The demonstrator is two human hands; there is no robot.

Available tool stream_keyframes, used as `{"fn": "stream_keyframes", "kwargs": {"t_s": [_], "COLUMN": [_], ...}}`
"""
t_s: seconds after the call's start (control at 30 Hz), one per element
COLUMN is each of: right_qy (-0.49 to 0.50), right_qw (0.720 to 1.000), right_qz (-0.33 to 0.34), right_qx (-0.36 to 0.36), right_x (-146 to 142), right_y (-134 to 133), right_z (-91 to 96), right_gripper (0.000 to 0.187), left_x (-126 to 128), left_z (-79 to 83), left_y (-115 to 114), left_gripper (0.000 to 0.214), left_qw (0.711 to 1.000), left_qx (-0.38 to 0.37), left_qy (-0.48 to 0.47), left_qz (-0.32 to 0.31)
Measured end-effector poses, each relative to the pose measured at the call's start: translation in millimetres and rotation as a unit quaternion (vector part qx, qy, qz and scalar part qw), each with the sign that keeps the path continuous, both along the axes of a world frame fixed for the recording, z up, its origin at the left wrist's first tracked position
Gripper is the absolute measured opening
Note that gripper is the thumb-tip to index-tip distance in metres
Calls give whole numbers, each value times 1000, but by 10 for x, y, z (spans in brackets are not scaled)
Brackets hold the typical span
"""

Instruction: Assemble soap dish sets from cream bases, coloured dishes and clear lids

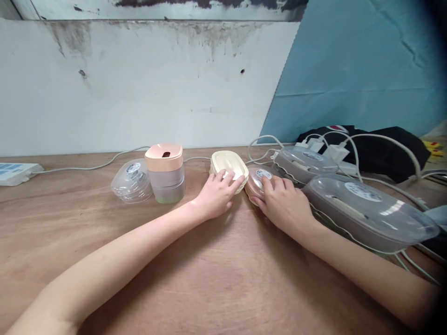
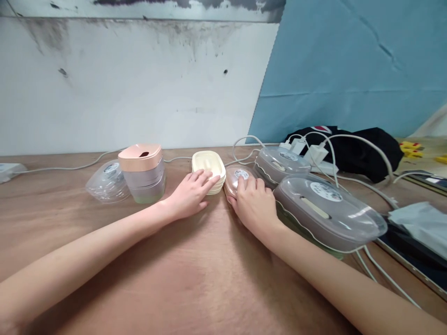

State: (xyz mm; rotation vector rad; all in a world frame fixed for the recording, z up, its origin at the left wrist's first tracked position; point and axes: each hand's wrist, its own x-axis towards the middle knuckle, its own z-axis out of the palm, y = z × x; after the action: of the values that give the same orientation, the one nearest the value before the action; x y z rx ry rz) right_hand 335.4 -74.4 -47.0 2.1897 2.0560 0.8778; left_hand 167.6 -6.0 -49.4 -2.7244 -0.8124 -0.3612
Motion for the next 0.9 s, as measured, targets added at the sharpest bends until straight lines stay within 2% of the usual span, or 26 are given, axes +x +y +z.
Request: {"fn": "stream_keyframes", "kwargs": {"t_s": [0.2, 0.33, 0.5, 0.57, 0.6, 0.67, 0.77, 0.83, 0.9], "right_qy": [6, 10, 22, 29, 34, 57, 142, 200, 222], "right_qw": [1000, 1000, 999, 999, 998, 992, 960, 913, 856], "right_qz": [-9, 6, 21, 30, 40, 84, 232, 356, 450], "right_qx": [11, 18, 29, 35, 43, 69, 73, 13, -121], "right_x": [-17, 21, 94, 110, 106, 59, -100, -227, -336], "right_y": [121, 131, 157, 168, 162, 108, -76, -225, -342], "right_z": [-7, -20, -34, -56, -75, -131, -226, -259, -248], "right_gripper": [42, 40, 43, 46, 48, 52, 54, 57, 60], "left_x": [-6, -138, -637, -879, -988, -1161, -1281, -1286, -1265], "left_z": [-53, -53, -45, -64, -80, -115, -148, -147, -131], "left_y": [-16, -258, -739, -874, -919, -967, -968, -955, -942], "left_gripper": [74, 59, 41, 36, 34, 33, 46, 53, 55], "left_qw": [1000, 998, 988, 982, 981, 980, 971, 967, 962], "left_qx": [9, 32, 19, -25, -63, -152, -236, -256, -270], "left_qy": [-3, -6, -9, 9, 13, 1, 2, 17, 32], "left_qz": [-4, -46, -156, -188, -185, -128, -29, -4, 0]}}
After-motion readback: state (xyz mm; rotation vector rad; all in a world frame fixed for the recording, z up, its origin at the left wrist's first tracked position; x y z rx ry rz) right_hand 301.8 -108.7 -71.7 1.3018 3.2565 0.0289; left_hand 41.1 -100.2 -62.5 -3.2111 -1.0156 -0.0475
